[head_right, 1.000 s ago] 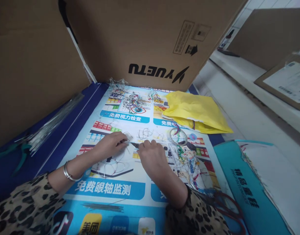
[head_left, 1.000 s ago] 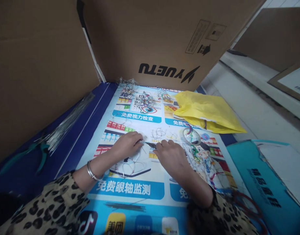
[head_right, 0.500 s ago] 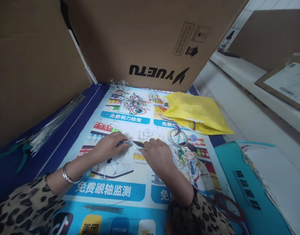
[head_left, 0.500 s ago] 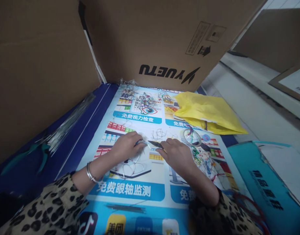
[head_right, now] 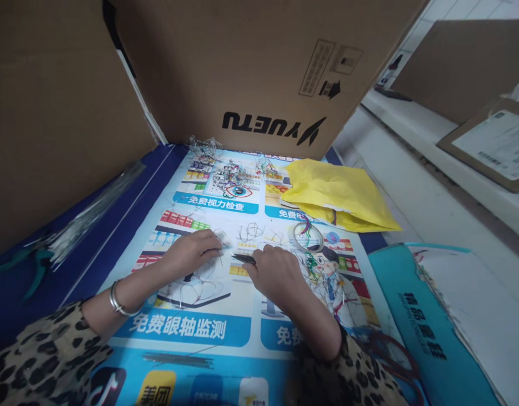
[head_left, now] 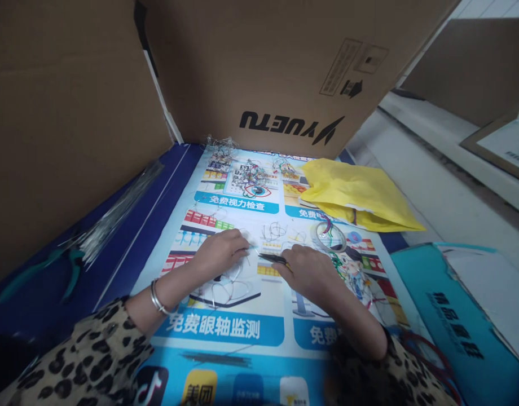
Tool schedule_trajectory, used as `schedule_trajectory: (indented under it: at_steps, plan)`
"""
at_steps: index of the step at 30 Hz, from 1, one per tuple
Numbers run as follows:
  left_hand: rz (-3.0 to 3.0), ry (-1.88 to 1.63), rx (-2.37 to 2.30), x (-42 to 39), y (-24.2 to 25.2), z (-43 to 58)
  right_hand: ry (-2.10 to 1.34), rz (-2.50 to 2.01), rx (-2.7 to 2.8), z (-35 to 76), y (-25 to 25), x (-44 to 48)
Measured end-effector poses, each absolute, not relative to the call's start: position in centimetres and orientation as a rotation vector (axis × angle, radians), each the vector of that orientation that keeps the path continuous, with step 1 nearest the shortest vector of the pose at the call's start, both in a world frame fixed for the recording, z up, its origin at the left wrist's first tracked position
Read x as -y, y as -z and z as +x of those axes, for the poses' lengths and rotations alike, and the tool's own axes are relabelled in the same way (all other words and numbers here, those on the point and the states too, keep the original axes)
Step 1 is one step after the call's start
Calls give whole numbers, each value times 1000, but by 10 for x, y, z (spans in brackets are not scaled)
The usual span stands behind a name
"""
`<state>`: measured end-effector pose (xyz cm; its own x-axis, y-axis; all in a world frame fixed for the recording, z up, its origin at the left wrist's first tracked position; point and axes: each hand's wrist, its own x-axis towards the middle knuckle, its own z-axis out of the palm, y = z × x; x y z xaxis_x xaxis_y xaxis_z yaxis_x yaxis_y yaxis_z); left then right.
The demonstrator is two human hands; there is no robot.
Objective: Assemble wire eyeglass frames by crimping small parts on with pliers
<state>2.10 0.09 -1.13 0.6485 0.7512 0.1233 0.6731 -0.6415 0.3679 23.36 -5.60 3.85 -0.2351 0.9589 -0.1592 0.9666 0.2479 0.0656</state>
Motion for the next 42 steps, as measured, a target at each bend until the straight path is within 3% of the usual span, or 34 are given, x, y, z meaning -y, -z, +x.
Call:
schedule_trajectory:
  at_steps: [10,14,20,28,38,42]
  plan:
    - [2562,-370,-1155,-1,7,24,230,1800,-2379,230,-33,49]
    - [2450,-519,-1158,-2,10,21,236,1828,-2373,235,-32,47]
    - [1903,-880,-1219,-4,1,21,397,1983,-2500,240,-34,43]
    - [1129,-805,-849,10,-10,28,805,1970,-2705,225,-20,44]
    - [765,-985,-879,20,-13,33,791,1890,-2807,202,-6,47]
    - [704,-1089,-920,17,-7,26,426,1942,-2938,206,6,45]
